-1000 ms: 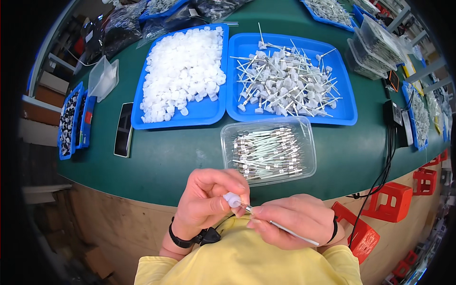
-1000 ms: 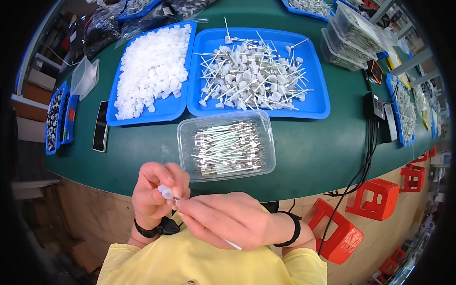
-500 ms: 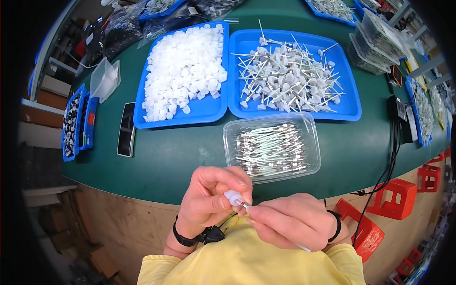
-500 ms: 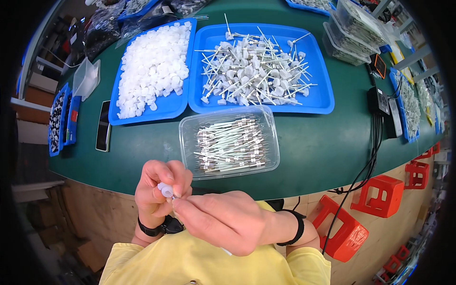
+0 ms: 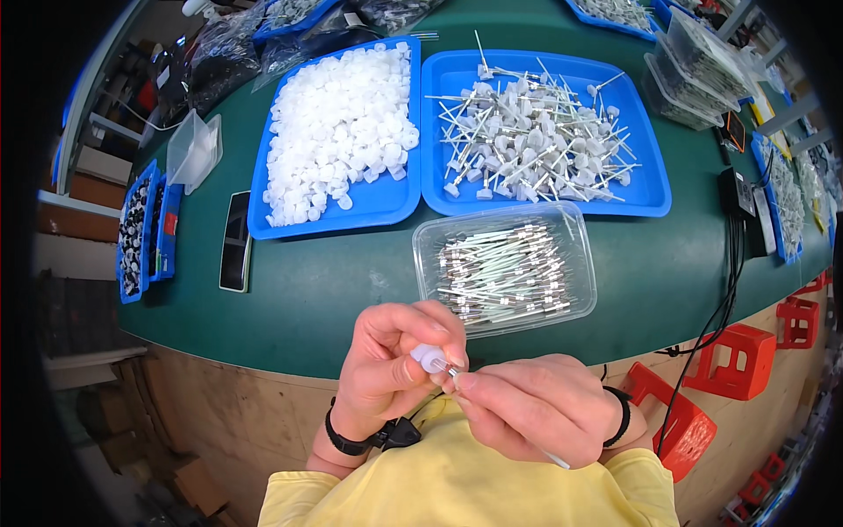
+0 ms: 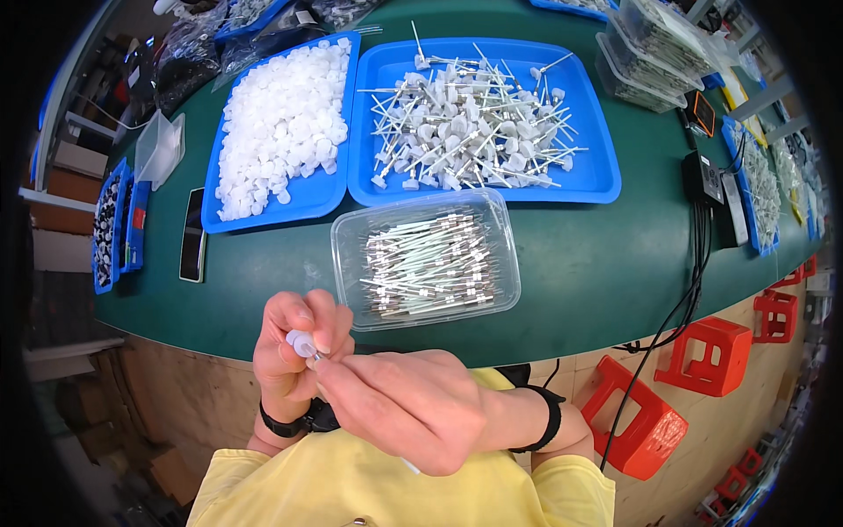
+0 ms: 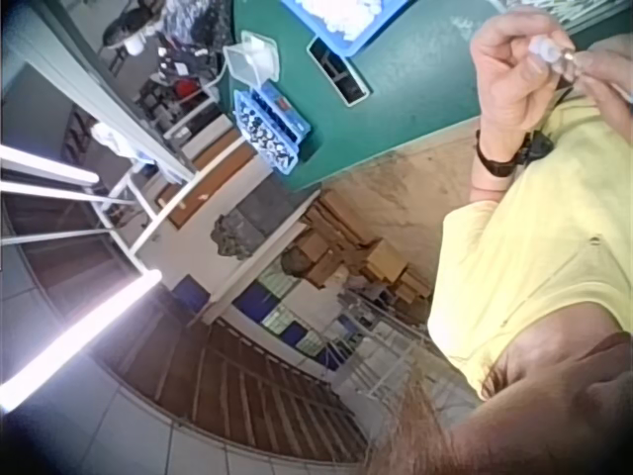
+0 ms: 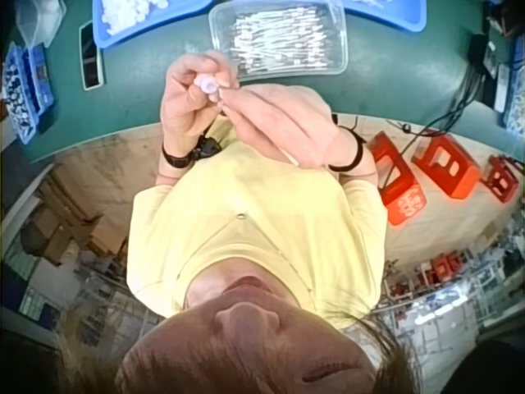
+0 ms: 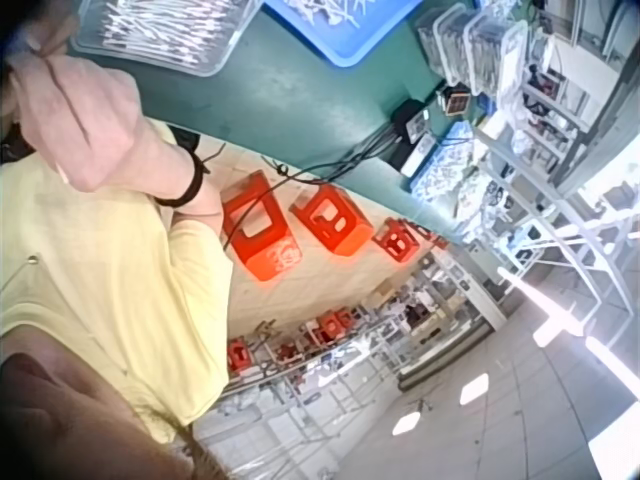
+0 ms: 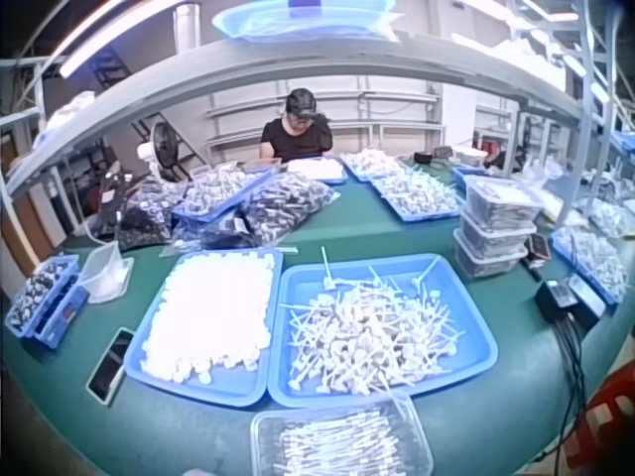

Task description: Assembling plastic nozzle components by inserting tubes into caps.

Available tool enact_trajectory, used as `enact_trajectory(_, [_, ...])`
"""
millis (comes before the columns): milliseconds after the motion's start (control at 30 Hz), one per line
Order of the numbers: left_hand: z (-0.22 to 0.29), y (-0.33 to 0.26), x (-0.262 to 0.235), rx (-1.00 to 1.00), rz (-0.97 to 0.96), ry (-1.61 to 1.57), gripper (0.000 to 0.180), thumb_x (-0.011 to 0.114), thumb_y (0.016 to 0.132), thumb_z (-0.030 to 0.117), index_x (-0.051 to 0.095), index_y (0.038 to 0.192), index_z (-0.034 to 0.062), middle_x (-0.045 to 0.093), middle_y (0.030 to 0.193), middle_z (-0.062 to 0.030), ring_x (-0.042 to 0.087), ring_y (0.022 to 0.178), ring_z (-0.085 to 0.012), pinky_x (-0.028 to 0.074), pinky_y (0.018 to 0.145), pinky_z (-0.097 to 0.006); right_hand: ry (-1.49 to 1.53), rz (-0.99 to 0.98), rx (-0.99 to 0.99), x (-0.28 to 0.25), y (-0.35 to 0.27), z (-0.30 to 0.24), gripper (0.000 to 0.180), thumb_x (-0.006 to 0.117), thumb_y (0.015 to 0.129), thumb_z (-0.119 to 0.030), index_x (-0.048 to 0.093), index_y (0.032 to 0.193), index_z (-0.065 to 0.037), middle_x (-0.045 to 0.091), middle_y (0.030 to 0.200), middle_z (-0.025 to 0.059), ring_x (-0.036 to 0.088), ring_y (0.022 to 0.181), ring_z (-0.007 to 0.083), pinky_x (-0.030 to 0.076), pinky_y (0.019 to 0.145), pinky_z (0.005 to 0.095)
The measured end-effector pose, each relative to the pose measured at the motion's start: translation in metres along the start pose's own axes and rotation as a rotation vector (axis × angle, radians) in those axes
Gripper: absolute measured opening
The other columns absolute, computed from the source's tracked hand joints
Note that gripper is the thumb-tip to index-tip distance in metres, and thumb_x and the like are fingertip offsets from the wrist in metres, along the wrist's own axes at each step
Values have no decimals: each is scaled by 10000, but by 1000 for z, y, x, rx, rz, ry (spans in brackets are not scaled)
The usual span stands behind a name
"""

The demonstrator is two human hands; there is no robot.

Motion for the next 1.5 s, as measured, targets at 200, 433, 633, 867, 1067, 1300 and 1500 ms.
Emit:
enact_trajectory(200, [1,-1,-1,36,0,48,274,629,798,98,565,1045,-3,553,920,-166,556,784,-185,466,682,-265,-35,-10,31,1,4,-3,212,619,635,90,585,844,103,576,684,110,544,491,139,410,367,207])
enact_trajectory(433, [1,-3,-1,88,19,89,264,625,799,84,572,1042,-3,553,934,-154,561,825,-200,462,698,-274,-101,-22,30,3,7,-7,209,620,640,84,578,843,110,578,687,105,537,489,135,398,356,215])
enact_trajectory(633, [2,-6,-2,140,49,128,257,623,796,60,575,1038,-13,555,941,-157,568,839,-207,464,704,-277,-158,-72,84,4,10,-11,219,655,628,43,597,838,69,621,668,113,598,514,169,460,417,229])
enact_trajectory(867, [7,-8,-5,119,-1,211,278,611,806,58,574,1067,-30,558,953,-170,563,821,-185,458,695,-256,-83,-66,65,8,9,-11,231,625,620,81,589,846,108,591,720,113,559,532,148,429,385,222])
enact_trajectory(1067, [1,-9,-5,53,12,14,274,579,829,55,565,1089,-27,557,955,-166,551,784,-167,456,688,-254,-111,-119,65,6,8,-13,218,607,630,79,594,845,106,600,753,121,575,574,152,444,402,213])
enact_trajectory(1300, [1,-8,-3,62,9,16,270,599,813,47,576,1071,-29,560,948,-165,562,788,-191,466,671,-271,-233,-174,54,4,8,-18,270,668,621,43,589,879,39,612,717,93,592,552,162,484,446,245])
enact_trajectory(1500, [1,-8,-4,120,5,127,270,653,765,40,604,1019,-36,570,940,-173,586,810,-210,484,682,-282,-234,-193,63,4,8,-17,278,673,619,43,594,885,36,614,716,92,592,542,163,481,445,241])
Point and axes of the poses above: each hand's wrist, its own y-axis towards the middle knuckle, its own x-axis out of the palm, z = x × y, the point moved 2 cm from there along y, towards the middle knuckle
